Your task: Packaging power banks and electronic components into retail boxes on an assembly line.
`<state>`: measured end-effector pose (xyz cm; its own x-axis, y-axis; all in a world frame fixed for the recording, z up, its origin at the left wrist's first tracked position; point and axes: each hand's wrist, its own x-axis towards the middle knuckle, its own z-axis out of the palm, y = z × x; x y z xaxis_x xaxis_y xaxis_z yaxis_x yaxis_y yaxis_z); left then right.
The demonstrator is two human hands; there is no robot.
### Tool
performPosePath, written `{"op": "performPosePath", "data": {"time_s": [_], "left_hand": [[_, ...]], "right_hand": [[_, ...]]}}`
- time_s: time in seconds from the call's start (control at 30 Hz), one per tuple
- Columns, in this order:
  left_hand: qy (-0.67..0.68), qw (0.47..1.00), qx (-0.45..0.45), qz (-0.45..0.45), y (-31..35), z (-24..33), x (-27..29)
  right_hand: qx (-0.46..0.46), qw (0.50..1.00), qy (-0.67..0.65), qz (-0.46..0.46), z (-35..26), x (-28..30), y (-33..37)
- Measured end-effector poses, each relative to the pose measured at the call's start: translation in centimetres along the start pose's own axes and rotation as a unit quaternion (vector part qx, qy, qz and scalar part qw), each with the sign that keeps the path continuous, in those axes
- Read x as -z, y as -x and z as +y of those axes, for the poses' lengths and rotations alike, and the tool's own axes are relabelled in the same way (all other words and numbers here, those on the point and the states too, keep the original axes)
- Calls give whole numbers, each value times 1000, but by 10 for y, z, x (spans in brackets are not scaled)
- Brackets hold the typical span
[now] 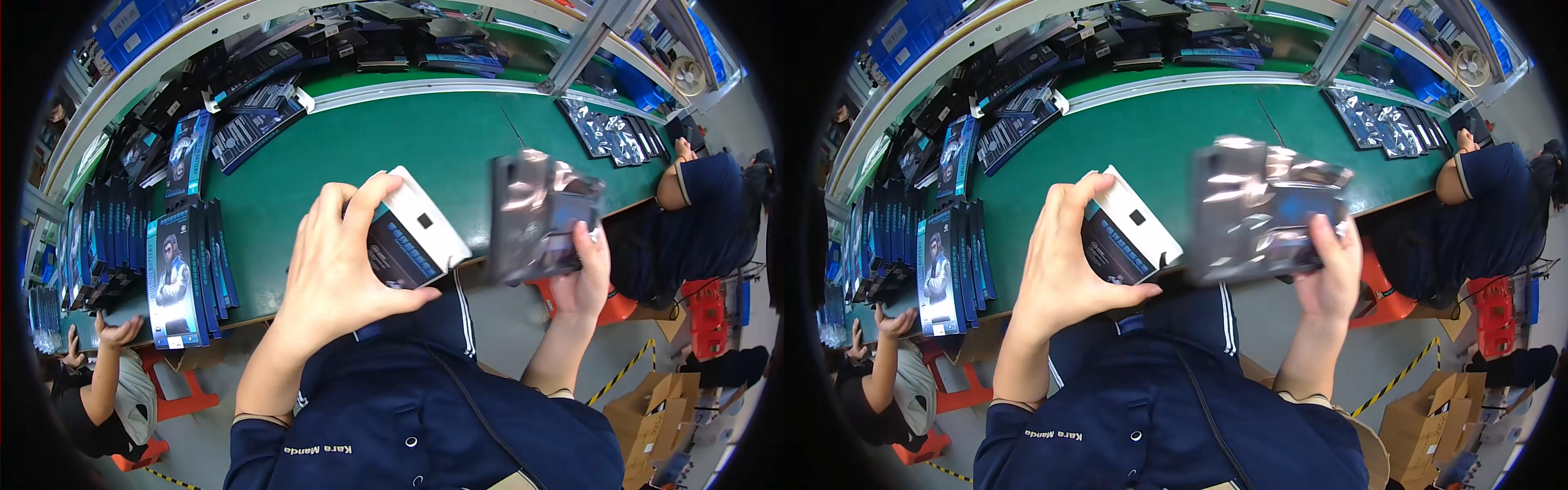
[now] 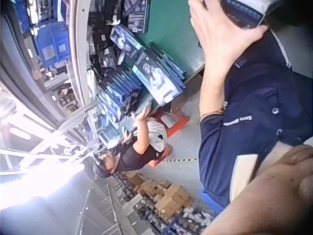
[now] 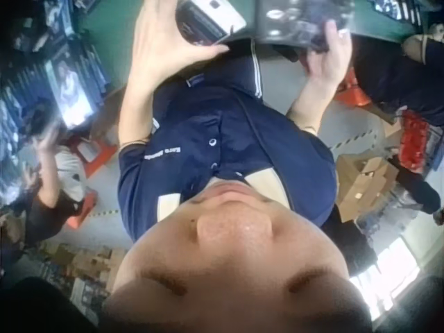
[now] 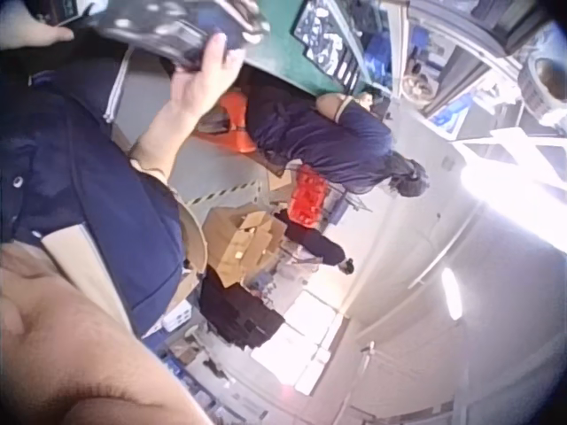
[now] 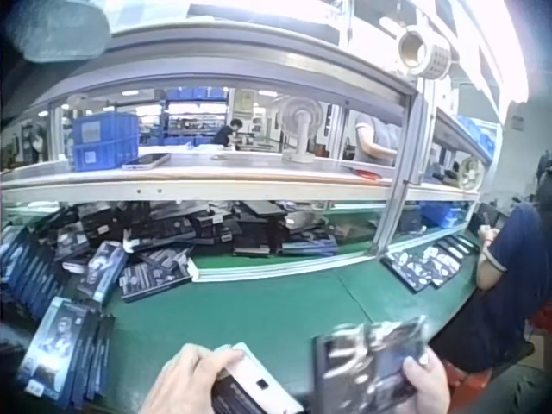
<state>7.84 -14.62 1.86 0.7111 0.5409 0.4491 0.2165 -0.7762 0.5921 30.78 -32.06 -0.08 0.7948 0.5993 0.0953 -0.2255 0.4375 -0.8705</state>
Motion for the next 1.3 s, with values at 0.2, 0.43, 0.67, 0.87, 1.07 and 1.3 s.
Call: {"op": "performPosePath", "data": {"time_s": [0.2, 0.43, 0.67, 0.87, 1.07, 1.3], "left_hand": [[105, 965, -151, 188, 5, -8, 0], [-10, 1000, -18, 19, 16, -3, 20], [136, 966, -165, 144, 22, -6, 22], [92, 985, -133, 63, 23, -11, 29], [-32, 990, -126, 51, 23, -8, 41], [-33, 972, -101, 208, 5, 3, -1]], "right_hand": [[-201, 972, -57, -112, 30, -23, -5], [53, 988, -69, -127, 10, -45, 10], [-197, 975, 14, -101, 38, -45, 5], [126, 985, -52, -110, 11, -67, 0], [175, 938, 182, -237, -37, -73, -1], [229, 851, 322, -346, -26, -128, 0]]}}
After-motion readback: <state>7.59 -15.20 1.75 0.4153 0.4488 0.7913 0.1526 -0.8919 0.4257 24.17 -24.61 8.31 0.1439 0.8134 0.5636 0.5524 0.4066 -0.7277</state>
